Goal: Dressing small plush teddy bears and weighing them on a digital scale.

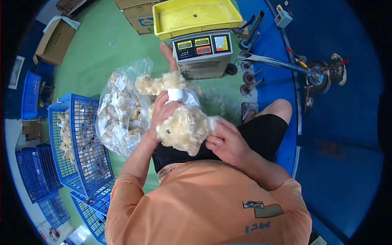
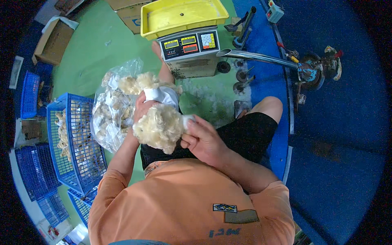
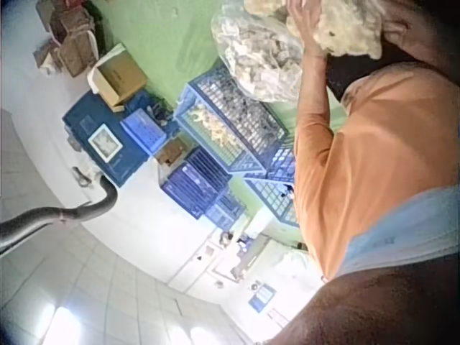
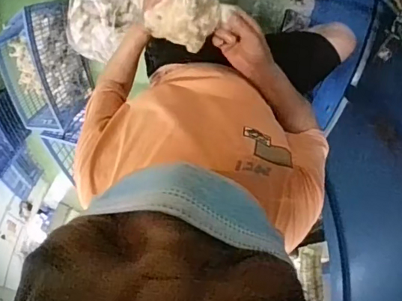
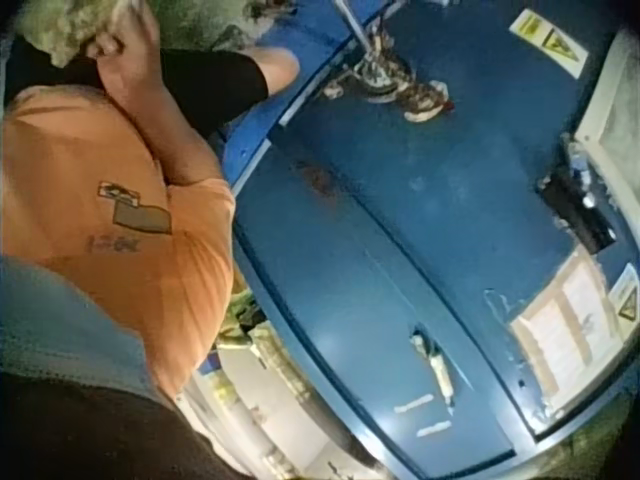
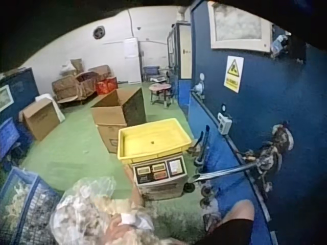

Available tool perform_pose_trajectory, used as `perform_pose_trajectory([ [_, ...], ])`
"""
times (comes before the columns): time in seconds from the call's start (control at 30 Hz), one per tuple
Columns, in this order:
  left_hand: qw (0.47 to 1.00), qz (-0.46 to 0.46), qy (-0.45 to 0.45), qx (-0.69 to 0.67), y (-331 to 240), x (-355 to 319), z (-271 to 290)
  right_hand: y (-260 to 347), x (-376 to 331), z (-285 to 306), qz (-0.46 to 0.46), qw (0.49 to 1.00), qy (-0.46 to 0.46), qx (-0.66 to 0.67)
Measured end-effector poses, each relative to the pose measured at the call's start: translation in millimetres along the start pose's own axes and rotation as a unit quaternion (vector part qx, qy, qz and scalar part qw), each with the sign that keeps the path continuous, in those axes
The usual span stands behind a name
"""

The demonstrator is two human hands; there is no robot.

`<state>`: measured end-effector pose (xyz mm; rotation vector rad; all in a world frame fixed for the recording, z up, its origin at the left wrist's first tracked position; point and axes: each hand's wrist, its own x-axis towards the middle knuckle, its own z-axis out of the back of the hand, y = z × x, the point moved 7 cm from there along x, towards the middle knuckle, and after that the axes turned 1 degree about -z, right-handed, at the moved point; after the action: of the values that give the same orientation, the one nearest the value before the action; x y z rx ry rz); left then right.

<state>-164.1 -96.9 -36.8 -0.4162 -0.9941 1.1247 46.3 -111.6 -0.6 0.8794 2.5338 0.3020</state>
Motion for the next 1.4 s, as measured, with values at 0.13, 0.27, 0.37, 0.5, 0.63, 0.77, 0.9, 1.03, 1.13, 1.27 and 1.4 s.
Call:
perform_pose_trajectory([
  [0.13,0.87,0.227,-0.166,-0.405,113.6,-76.9,23.4,33.4,-12.7,-2.9,0.095,0.991,-0.029,-0.087],
  [0.27,0.918,0.291,-0.103,-0.251,114.0,-88.5,-7.4,26.5,28.6,17.6,0.067,0.907,-0.031,-0.415],
  [0.37,0.912,0.291,-0.054,-0.285,79.7,-68.2,-30.1,10.2,57.3,-7.3,0.192,0.838,-0.001,-0.511],
  [0.5,0.996,0.045,-0.074,0.038,3.3,-26.8,-15.8,8.3,67.6,-40.6,0.273,0.676,-0.019,-0.684],
  [0.63,0.995,-0.019,-0.082,0.057,2.4,-17.8,28.8,7.3,79.6,-15.5,0.19,0.73,-0.027,-0.656],
  [0.77,0.973,0.042,-0.202,0.105,26.8,-38.7,93.7,9.0,80.5,4.3,0.061,0.823,-0.096,-0.556],
  [0.9,0.897,0.202,-0.384,0.085,7.0,-51.5,248.6,26.9,91.6,27.1,0.063,0.837,-0.089,-0.537],
  [1.03,0.679,0.239,-0.524,0.455,41.7,-139.6,409.1,27.3,100.2,36.8,0.07,0.845,-0.121,-0.516],
  [1.13,0.624,0.196,-0.576,0.49,60.2,-163.2,414.1,42.6,90.6,55.5,0.069,0.848,-0.171,-0.497],
  [1.27,0.801,0.296,-0.416,0.313,192.6,-160.7,300.3,105.0,54.2,107.1,0.102,0.776,-0.303,-0.544],
  [1.4,0.853,0.494,-0.126,0.111,278.4,-179.8,127.1,181.0,-32.7,108.5,0.174,0.623,-0.394,-0.653],
])
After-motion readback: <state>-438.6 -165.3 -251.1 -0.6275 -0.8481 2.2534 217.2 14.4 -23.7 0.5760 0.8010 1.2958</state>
